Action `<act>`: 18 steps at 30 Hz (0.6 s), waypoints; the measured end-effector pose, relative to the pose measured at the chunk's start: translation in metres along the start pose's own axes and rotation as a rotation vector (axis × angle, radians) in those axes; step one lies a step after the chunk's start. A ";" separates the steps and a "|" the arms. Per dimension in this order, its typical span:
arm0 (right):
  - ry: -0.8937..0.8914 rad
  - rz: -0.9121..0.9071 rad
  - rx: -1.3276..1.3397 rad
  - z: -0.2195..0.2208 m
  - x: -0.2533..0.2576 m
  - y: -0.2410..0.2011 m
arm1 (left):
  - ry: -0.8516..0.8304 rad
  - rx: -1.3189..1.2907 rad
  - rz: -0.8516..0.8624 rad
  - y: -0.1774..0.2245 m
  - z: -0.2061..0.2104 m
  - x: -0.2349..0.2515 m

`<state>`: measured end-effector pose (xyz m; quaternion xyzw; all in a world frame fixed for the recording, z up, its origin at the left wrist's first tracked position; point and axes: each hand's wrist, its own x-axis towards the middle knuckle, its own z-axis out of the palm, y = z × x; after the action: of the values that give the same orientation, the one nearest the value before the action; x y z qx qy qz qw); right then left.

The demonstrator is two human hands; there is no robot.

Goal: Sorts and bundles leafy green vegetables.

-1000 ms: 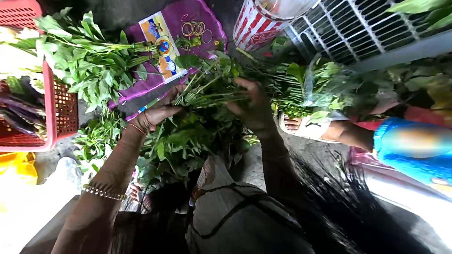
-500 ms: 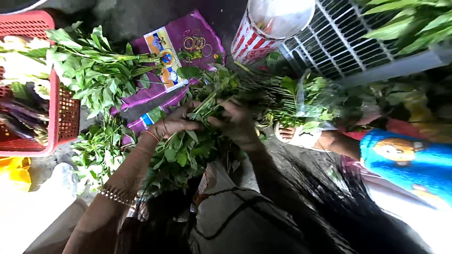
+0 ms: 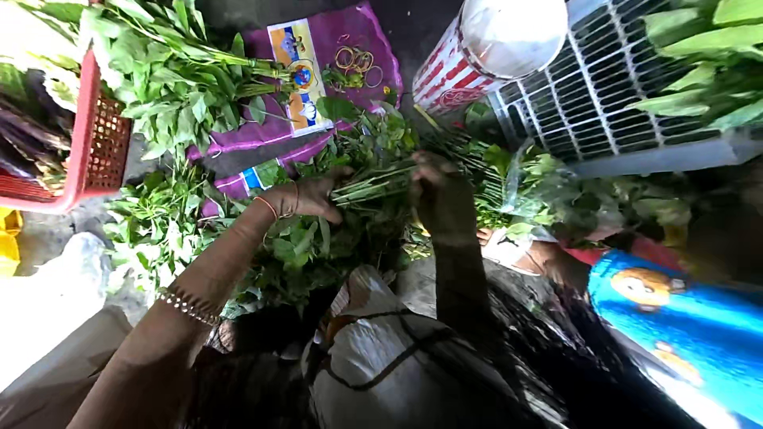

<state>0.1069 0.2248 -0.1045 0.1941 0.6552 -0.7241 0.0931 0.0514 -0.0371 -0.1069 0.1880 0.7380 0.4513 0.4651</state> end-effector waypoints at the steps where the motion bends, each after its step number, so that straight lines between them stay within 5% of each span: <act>1: 0.027 -0.041 -0.069 -0.009 0.000 0.002 | -0.014 -0.013 -0.039 0.002 -0.006 0.007; 5: -0.104 -0.043 -0.306 -0.002 -0.006 0.009 | -0.027 -0.072 -0.063 0.007 -0.008 0.021; 11: -0.292 -0.080 -0.039 0.041 -0.009 0.014 | -0.092 -0.085 -0.045 0.013 0.008 0.028; 18: 0.071 -0.100 -0.143 0.007 -0.009 -0.009 | 0.022 0.446 -0.211 0.055 -0.007 0.022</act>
<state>0.1111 0.2182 -0.0922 0.1794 0.7171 -0.6718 0.0472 0.0267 0.0035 -0.0715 0.2030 0.8399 0.2283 0.4485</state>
